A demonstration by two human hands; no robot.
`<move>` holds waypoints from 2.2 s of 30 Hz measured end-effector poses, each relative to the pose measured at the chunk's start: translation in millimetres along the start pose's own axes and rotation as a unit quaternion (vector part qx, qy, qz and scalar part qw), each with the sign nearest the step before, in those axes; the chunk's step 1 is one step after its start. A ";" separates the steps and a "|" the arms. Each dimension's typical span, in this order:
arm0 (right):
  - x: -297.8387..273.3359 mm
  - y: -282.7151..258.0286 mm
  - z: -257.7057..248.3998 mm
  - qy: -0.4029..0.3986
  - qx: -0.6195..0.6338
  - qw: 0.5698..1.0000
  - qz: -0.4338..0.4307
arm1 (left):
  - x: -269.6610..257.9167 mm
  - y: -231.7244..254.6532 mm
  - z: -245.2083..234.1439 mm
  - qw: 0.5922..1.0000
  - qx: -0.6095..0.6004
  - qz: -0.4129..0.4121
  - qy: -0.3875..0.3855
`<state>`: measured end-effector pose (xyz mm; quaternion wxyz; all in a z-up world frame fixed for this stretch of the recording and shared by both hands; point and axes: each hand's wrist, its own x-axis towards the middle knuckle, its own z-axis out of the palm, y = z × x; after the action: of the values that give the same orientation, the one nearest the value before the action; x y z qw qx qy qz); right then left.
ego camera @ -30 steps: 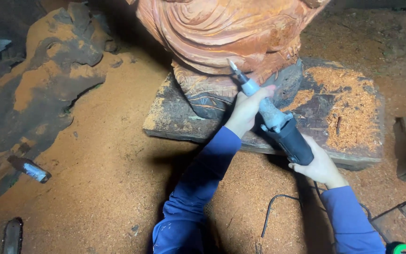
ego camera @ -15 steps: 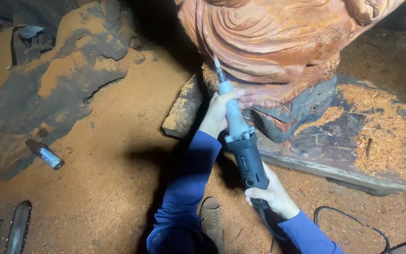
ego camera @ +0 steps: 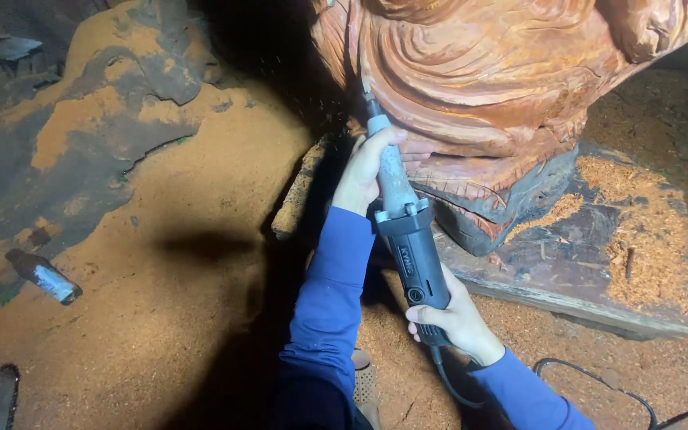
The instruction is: Carving intricate details into a large wooden sculpture using a power rotary tool.
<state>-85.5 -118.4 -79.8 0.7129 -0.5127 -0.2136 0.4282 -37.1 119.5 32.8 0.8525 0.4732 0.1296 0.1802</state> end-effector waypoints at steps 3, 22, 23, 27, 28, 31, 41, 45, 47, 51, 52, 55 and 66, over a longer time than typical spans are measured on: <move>0.0 -4.3 8.5 0.015 0.008 1.000 0.021 | 8.8 -4.2 -9.0 0.999 -0.025 -0.020 -0.032; 14.8 12.3 47.1 0.041 0.067 0.997 0.005 | 19.2 6.5 -26.8 0.986 -0.097 -0.037 -0.129; 15.7 12.0 49.0 0.040 0.048 0.998 -0.016 | 18.5 8.6 -26.1 0.990 -0.078 -0.039 -0.110; 15.8 41.7 37.9 0.019 0.004 0.994 -0.106 | -11.9 9.7 -18.9 0.994 0.026 -0.011 -0.108; 11.5 47.7 30.8 0.019 0.005 0.994 -0.107 | -16.3 0.1 -21.2 0.994 0.028 -0.012 -0.109; -2.4 55.9 8.1 -0.029 0.014 0.993 -0.110 | -26.5 -28.5 -26.4 0.992 -0.043 -0.033 -0.112; -23.8 127.6 -77.7 -0.268 0.297 0.916 -0.009 | -74.9 -77.7 -5.8 0.987 -0.026 0.065 -0.143; -39.0 168.4 -98.1 -0.296 0.307 0.904 -0.019 | -71.3 -92.8 -11.5 0.987 -0.020 0.078 -0.140; -46.6 180.3 -102.2 -0.297 0.308 0.903 -0.024 | -74.4 -90.1 -3.5 0.989 -0.014 0.071 -0.127; -56.4 188.8 -106.8 -0.300 0.305 0.903 -0.034 | -78.2 -90.7 9.1 0.993 0.000 0.073 -0.090; -57.6 186.2 -107.2 -0.301 0.303 0.903 -0.036 | -80.1 -91.0 13.1 0.993 0.000 0.073 -0.092; -60.0 180.1 -105.5 -0.300 0.300 0.904 -0.044 | -84.8 -90.1 23.7 0.994 0.017 0.082 -0.076; -50.3 127.6 -92.0 -0.259 0.291 0.917 -0.089 | -96.1 -90.4 52.2 0.992 0.008 0.061 -0.106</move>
<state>-94.3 -196.8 -224.8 0.7850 -0.1328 -0.3017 0.5245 -86.6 -5.6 -12.4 0.8451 0.5033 0.0102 0.1800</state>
